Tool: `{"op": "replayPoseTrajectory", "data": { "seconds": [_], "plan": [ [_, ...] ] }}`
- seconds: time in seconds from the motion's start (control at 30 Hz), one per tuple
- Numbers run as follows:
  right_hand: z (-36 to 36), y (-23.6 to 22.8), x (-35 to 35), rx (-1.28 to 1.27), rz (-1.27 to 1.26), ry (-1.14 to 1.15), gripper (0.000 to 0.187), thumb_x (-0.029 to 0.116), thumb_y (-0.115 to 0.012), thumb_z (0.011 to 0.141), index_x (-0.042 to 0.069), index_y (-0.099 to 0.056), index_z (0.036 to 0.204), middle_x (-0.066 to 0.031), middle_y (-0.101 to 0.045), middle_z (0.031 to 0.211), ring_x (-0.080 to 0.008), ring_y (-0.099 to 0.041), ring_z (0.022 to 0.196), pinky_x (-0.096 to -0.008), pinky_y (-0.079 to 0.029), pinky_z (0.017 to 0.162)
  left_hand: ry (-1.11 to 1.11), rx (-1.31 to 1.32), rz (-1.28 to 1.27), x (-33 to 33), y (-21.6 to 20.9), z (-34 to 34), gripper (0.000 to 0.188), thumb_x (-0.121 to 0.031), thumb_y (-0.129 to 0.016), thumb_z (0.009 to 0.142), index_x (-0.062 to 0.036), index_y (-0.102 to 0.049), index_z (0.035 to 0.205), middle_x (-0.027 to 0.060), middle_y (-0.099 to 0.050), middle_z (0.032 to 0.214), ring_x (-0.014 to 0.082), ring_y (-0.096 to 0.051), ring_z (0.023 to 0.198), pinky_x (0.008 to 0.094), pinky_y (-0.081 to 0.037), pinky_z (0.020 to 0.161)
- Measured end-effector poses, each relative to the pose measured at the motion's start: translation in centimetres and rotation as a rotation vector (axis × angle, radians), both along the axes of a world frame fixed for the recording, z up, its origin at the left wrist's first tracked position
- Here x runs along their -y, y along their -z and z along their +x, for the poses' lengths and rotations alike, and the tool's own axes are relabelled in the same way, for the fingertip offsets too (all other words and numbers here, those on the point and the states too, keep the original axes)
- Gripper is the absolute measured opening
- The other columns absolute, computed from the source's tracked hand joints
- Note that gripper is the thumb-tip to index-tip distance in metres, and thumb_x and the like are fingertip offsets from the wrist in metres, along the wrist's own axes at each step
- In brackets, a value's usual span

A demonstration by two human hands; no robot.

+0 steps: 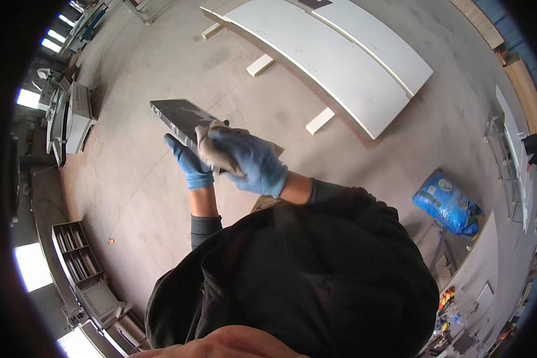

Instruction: The person wipes several wooden parts with a cloth, handling them one at a time. They pick up each piece, wipe both sides, and place it on a nearby table or back on the shelf.

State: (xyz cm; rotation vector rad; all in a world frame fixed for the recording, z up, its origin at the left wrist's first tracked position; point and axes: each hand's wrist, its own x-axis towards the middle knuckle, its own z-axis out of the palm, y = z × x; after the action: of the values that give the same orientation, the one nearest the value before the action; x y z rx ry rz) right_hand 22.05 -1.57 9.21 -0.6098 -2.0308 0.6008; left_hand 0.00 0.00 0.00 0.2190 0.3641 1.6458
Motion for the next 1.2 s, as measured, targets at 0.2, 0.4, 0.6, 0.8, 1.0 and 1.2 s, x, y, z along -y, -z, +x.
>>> {"op": "replayPoseTrajectory", "data": {
  "seconds": [0.2, 0.4, 0.6, 0.8, 1.0, 1.2],
  "plan": [
    [-2.2, -3.8, -8.0, -0.606, -0.68, 0.135, 0.027, 0.004, -0.071, 0.089, -0.004, -0.068, 0.114, -0.0029, -0.073, 0.102, -0.0099, -0.066, 0.087, -0.0263, -0.055, 0.078, -0.145, -0.175, -0.323, -5.0, -4.0, -1.3, 0.035, -0.026, -0.063, 0.1, -0.0263, -0.059, 0.135, 0.0087, -0.062, 0.131, 0.0298, -0.061, 0.12, 0.0544, -0.054, 0.098],
    [-4.3, 2.1, -22.4, -1.008, -1.12, 0.307, 0.028, 0.015, -0.066, 0.095, -0.001, -0.068, 0.118, -0.0035, -0.068, 0.103, -0.012, -0.063, 0.091, -0.0285, -0.051, 0.083, -0.117, -0.183, -0.155, -17.9, 0.5, -4.8, 0.035, -0.015, -0.055, 0.104, -0.0098, -0.056, 0.139, 0.0076, -0.062, 0.136, 0.0286, -0.059, 0.126, 0.048, -0.05, 0.107],
    [-5.6, 9.8, -37.2, -1.232, -1.306, 0.266, 0.037, 0.016, -0.062, 0.1, 0.009, -0.057, 0.136, -0.0042, -0.068, 0.121, -0.0153, -0.064, 0.105, -0.0304, -0.054, 0.089, 0.151, -0.73, 0.096, -31.8, 6.7, -3.2, 0.034, -0.009, -0.055, 0.102, -0.003, -0.06, 0.135, 0.0149, -0.06, 0.139, 0.0266, -0.056, 0.132, 0.0417, -0.043, 0.114],
    [-6.4, 10.0, -50.6, -0.842, -1.242, 0.132, 0.039, 0.016, -0.06, 0.101, 0.005, -0.056, 0.139, -0.0067, -0.066, 0.128, -0.0135, -0.062, 0.111, -0.0294, -0.052, 0.096, 0.287, -0.255, -0.201, -48.1, 5.2, -7.3, 0.028, 0.0, -0.057, 0.098, 0.0051, -0.065, 0.125, 0.0151, -0.071, 0.12, 0.0239, -0.067, 0.112, 0.0365, -0.052, 0.103],
    [-10.7, 13.8, -64.7, -0.623, -1.057, 0.109, 0.041, 0.02, -0.062, 0.104, -0.005, -0.058, 0.137, -0.0049, -0.068, 0.123, -0.0116, -0.06, 0.112, -0.0301, -0.048, 0.099, 0.297, -0.203, -0.236, -63.1, 4.6, -15.9, 0.04, -0.001, -0.054, 0.095, 0.0071, -0.057, 0.134, 0.0177, -0.069, 0.124, 0.0295, -0.068, 0.113, 0.0414, -0.054, 0.103],
    [-19.1, 14.4, -82.3, -0.25, -1.312, 0.008, 0.043, 0.025, -0.07, 0.099, -0.004, -0.063, 0.129, -0.0024, -0.067, 0.116, -0.0095, -0.059, 0.106, -0.0281, -0.049, 0.093, 0.547, -0.421, -0.208, -80.3, 5.9, -30.5, 0.044, 0.0, -0.06, 0.093, 0.0029, -0.058, 0.137, 0.0138, -0.069, 0.128, 0.0268, -0.068, 0.115, 0.0398, -0.054, 0.102]
  ]
}}
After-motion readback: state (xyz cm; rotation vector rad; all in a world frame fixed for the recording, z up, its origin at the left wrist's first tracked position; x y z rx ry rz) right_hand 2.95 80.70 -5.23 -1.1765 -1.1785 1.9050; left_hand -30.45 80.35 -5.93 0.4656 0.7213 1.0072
